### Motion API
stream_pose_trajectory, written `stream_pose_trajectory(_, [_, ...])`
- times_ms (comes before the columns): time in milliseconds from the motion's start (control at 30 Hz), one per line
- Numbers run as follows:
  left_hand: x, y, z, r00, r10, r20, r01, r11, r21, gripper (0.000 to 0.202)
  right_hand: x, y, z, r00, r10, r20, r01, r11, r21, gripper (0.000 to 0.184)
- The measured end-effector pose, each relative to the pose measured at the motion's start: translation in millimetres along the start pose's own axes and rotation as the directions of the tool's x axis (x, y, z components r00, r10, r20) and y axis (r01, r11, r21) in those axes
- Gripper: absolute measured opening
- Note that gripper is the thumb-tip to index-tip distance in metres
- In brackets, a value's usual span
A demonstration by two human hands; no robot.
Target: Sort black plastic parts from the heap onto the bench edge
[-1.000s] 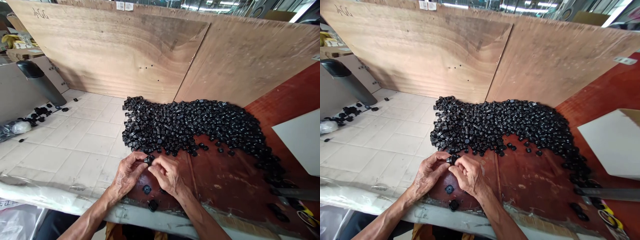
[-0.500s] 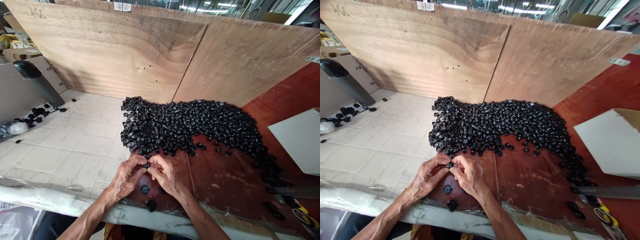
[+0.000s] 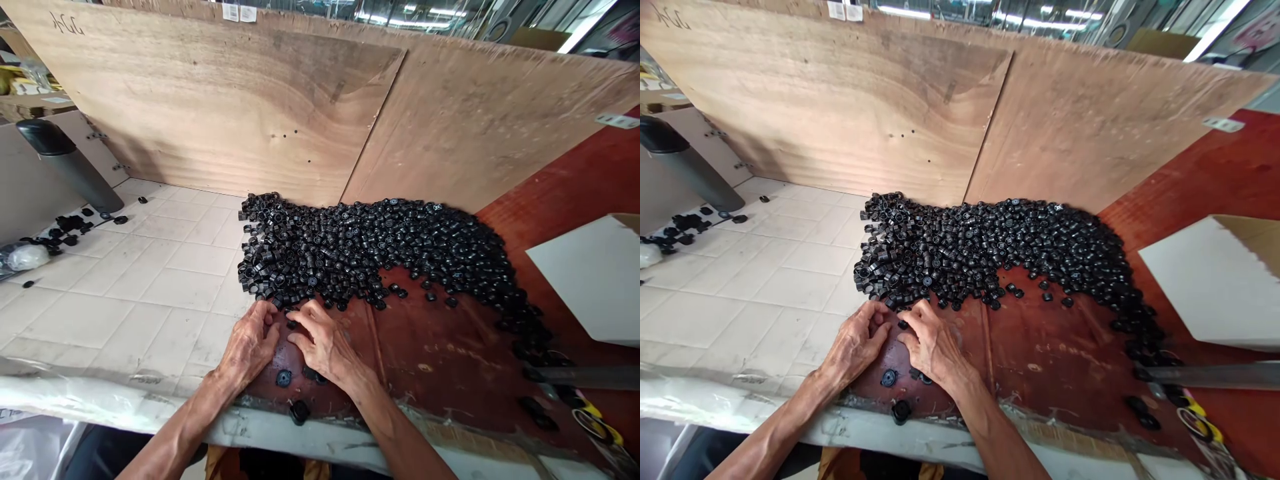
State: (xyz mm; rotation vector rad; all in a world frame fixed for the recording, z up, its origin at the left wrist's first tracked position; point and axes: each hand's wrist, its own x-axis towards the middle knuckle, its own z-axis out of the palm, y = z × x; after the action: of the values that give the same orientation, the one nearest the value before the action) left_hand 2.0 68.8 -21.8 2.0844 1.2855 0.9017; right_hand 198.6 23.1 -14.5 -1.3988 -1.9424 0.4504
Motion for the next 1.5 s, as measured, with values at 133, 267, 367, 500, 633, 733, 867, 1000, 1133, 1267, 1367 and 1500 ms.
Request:
stream_pose_trajectory(133, [6.2, -7.4, 4.5, 0.996, 0.016, -0.088, -0.01, 0.997, 0.07, 0.043, 0.4, 2.5, 5.9, 1.0, -0.001, 0.005, 0.001, 0.997, -0.074, 0.017])
stream_pose_trajectory(267, [8.8, -8.7, 4.1, 0.998, 0.027, -0.061, -0.023, 0.998, 0.056, 0.025, -2.6, 2.5, 4.2, 0.999, 0.055, -0.003, -0.055, 0.996, -0.069, 0.025])
stream_pose_trajectory(367, [9.0, -6.0, 2.2, 0.998, 0.031, -0.048, -0.03, 0.999, 0.025, 0.008, -4.3, 1.1, 2.7, 0.995, 0.099, -0.013, -0.099, 0.995, -0.016, 0.025])
stream_pose_trajectory(500, [10.0, -0.3, -1.6, 0.997, -0.082, -0.017, 0.082, 0.996, 0.032, 0.014, -2.3, 1.2, 2.3, 0.987, 0.163, 0.008, -0.163, 0.985, 0.062, 0.024])
stream_pose_trajectory(633, [11.1, 2.7, -4.2, 0.985, -0.174, 0.013, 0.173, 0.984, 0.042, 0.022, 1.4, 1.8, 0.3, 0.977, 0.213, -0.01, -0.21, 0.97, 0.123, 0.022])
stream_pose_trajectory(733, [10.3, 3.0, -4.7, 0.988, -0.154, -0.011, 0.154, 0.988, 0.021, 0.014, 2.8, -2.1, -2.6, 0.977, 0.21, -0.027, -0.203, 0.965, 0.167, 0.021])
stream_pose_trajectory(867, [8.6, 1.5, -3.9, 0.997, -0.038, 0.063, 0.036, 0.999, 0.023, 0.021, 2.3, -7.9, -1.8, 0.983, 0.154, 0.095, -0.173, 0.955, 0.241, 0.019])
stream_pose_trajectory(1000, [9.1, 2.0, -3.6, 0.998, -0.043, 0.047, 0.043, 0.999, -0.016, 0.014, 3.9, -3.6, 2.7, 0.984, 0.175, 0.013, -0.174, 0.964, 0.203, 0.03])
stream_pose_trajectory(1133, [11.5, 9.7, -9.9, 0.967, -0.241, 0.08, 0.253, 0.939, -0.233, 0.009, 7.8, -3.0, -1.2, 0.961, 0.263, -0.086, -0.234, 0.937, 0.258, 0.031])
stream_pose_trajectory(1267, [12.5, 18.1, -20.5, 0.863, -0.341, 0.371, 0.501, 0.67, -0.548, 0.022, 9.8, -10.8, -6.1, 0.953, 0.301, -0.02, -0.267, 0.872, 0.41, 0.022])
stream_pose_trajectory(1367, [12.6, 19.8, -24.4, 0.86, -0.31, 0.405, 0.51, 0.544, -0.666, 0.024, 9.6, -13.0, -5.3, 0.941, 0.337, -0.008, -0.291, 0.825, 0.485, 0.02])
stream_pose_trajectory(1500, [12.4, 19.8, -22.7, 0.897, -0.274, 0.348, 0.442, 0.516, -0.734, 0.025, 8.3, -12.1, -4.2, 0.939, 0.341, -0.032, -0.279, 0.815, 0.509, 0.019])
